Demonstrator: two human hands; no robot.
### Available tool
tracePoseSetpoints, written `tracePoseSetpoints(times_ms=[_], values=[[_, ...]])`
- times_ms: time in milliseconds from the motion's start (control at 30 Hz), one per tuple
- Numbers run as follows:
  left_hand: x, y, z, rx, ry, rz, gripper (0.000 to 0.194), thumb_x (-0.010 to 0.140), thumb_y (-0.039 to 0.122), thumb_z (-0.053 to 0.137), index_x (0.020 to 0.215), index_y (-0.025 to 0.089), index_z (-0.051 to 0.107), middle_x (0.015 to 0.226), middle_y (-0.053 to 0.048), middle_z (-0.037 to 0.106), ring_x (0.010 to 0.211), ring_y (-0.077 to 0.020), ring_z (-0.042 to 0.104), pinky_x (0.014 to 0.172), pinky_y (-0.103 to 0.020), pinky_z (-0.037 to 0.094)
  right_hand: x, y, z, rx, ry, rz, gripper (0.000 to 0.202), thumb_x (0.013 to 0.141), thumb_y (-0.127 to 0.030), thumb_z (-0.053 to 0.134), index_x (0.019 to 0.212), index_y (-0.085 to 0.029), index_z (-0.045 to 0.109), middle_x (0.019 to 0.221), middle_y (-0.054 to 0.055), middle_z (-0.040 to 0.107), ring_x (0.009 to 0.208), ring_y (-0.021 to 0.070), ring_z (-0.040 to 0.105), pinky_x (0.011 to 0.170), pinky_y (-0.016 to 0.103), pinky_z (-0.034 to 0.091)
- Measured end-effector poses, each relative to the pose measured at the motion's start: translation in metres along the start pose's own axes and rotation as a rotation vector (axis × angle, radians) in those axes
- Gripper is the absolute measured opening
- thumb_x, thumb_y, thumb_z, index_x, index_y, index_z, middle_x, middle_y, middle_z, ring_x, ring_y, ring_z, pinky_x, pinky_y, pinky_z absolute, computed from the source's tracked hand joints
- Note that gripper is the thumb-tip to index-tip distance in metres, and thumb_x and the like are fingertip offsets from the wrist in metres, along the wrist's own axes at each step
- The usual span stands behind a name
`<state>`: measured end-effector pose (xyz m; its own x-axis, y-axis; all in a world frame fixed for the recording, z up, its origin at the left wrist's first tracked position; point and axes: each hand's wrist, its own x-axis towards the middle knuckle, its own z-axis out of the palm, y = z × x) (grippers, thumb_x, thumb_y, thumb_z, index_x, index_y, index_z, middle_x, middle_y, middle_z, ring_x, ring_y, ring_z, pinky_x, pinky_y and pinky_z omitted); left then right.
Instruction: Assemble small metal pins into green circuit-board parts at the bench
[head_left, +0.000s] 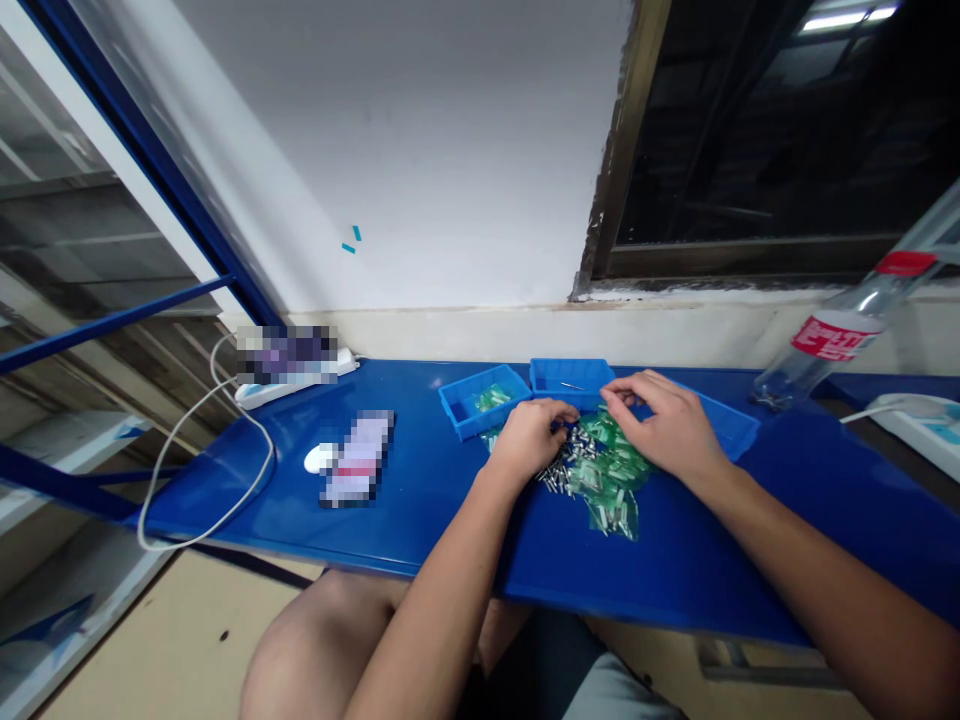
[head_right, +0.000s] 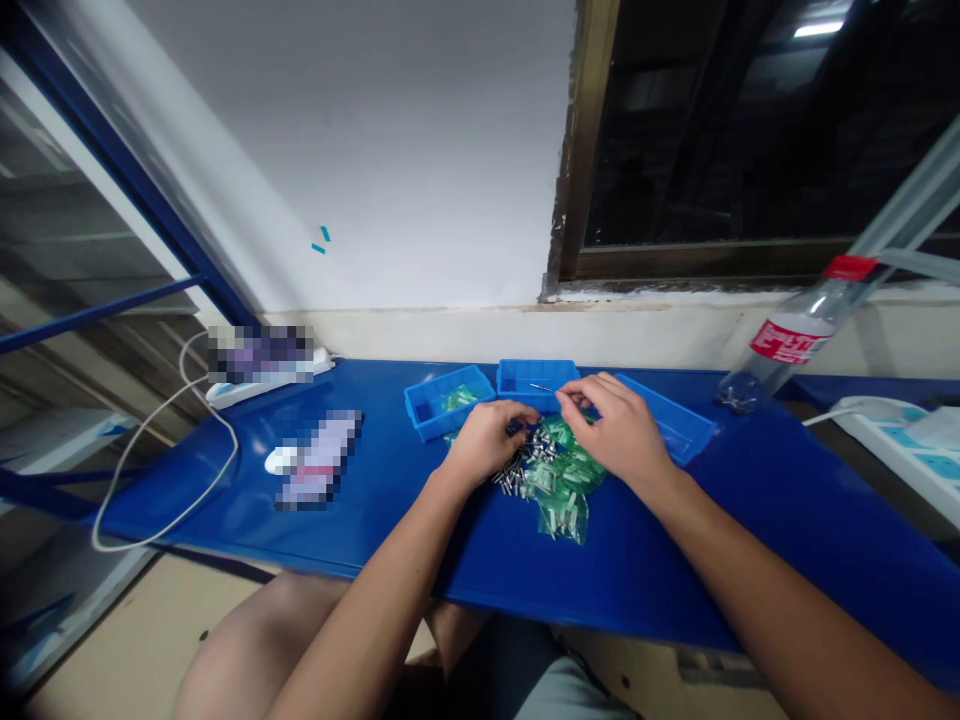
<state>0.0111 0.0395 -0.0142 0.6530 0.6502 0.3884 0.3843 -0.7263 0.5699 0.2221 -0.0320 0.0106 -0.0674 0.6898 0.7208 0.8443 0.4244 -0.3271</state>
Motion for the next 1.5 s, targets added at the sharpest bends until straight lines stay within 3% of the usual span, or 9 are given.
tracePoseSetpoints(times_ms=[200,433,667,833,1000,1267,1367,1500], values=[[0.001,0.000,0.001,0.003,0.016,0.040,0.041,0.082,-0.004,0.061,0.112,0.018,0.078,0.112,-0.006,0.081,0.103,-0.0214,0.076,0.098,-0.034,0.060,0.000,-0.001,0.003,0.022,0.004,-0.031,0.014,0.101,-0.030,0.059,0.096,-0.025,0.071,0.085,0.005,0.071,0.081,0.0245,0.067,0.080,0.039,0.055],[0.002,0.008,-0.002,-0.171,0.229,0.008,0.039,0.085,-0.002,0.063,0.113,0.020,0.079,0.112,-0.004,0.082,0.099,-0.0181,0.078,0.097,-0.034,0.063,-0.005,-0.009,0.011,0.102,0.007,-0.098,0.009,0.101,-0.024,0.062,0.102,-0.024,0.071,0.088,0.004,0.072,0.080,0.0226,0.068,0.077,0.037,0.055],[0.003,0.011,0.001,-0.359,0.293,0.005,0.034,0.086,0.001,0.065,0.111,0.018,0.079,0.114,-0.007,0.081,0.095,-0.0181,0.080,0.089,-0.034,0.068,-0.007,-0.018,0.016,0.176,-0.039,-0.143,0.012,0.101,-0.022,0.061,0.109,-0.024,0.070,0.100,0.007,0.075,0.094,0.0254,0.071,0.088,0.042,0.057],[0.003,0.010,0.004,-0.424,0.307,0.025,0.030,0.087,0.004,0.068,0.113,0.016,0.077,0.111,-0.010,0.080,0.091,-0.0176,0.080,0.089,-0.035,0.068,-0.007,-0.020,0.017,0.189,-0.053,-0.054,0.014,0.103,-0.028,0.059,0.112,-0.025,0.070,0.102,0.007,0.075,0.089,0.0235,0.072,0.084,0.039,0.060],[0.004,0.008,0.006,-0.483,0.285,0.077,0.029,0.087,0.007,0.073,0.113,0.016,0.076,0.112,-0.010,0.076,0.095,-0.0179,0.078,0.094,-0.038,0.068,-0.008,-0.016,0.022,0.231,-0.049,0.121,0.013,0.100,-0.035,0.064,0.102,-0.025,0.072,0.096,0.006,0.077,0.081,0.0229,0.074,0.079,0.039,0.062],[0.003,0.009,0.007,-0.562,0.276,0.121,0.039,0.087,-0.002,0.066,0.118,0.018,0.074,0.129,-0.012,0.069,0.115,-0.0207,0.073,0.100,-0.040,0.066,-0.013,-0.003,0.036,0.705,-0.119,0.480,0.031,0.084,-0.048,0.081,0.098,-0.023,0.072,0.095,0.008,0.081,0.093,0.0280,0.080,0.091,0.046,0.066],[0.003,0.010,0.006,-0.578,0.282,0.123,0.040,0.086,-0.004,0.062,0.118,0.018,0.075,0.130,-0.012,0.068,0.118,-0.0210,0.072,0.100,-0.040,0.066,-0.013,-0.002,0.038,0.761,-0.119,0.496,0.033,0.081,-0.048,0.084,0.096,-0.022,0.070,0.096,0.009,0.079,0.096,0.0275,0.079,0.094,0.046,0.064],[0.004,0.010,0.006,-0.539,0.308,0.114,0.033,0.090,0.003,0.065,0.117,0.017,0.075,0.127,-0.012,0.071,0.113,-0.0207,0.073,0.097,-0.039,0.067,-0.012,-0.003,0.039,0.710,-0.105,0.442,0.027,0.083,-0.040,0.081,0.097,-0.022,0.067,0.095,0.007,0.076,0.090,0.0232,0.076,0.086,0.039,0.064]])
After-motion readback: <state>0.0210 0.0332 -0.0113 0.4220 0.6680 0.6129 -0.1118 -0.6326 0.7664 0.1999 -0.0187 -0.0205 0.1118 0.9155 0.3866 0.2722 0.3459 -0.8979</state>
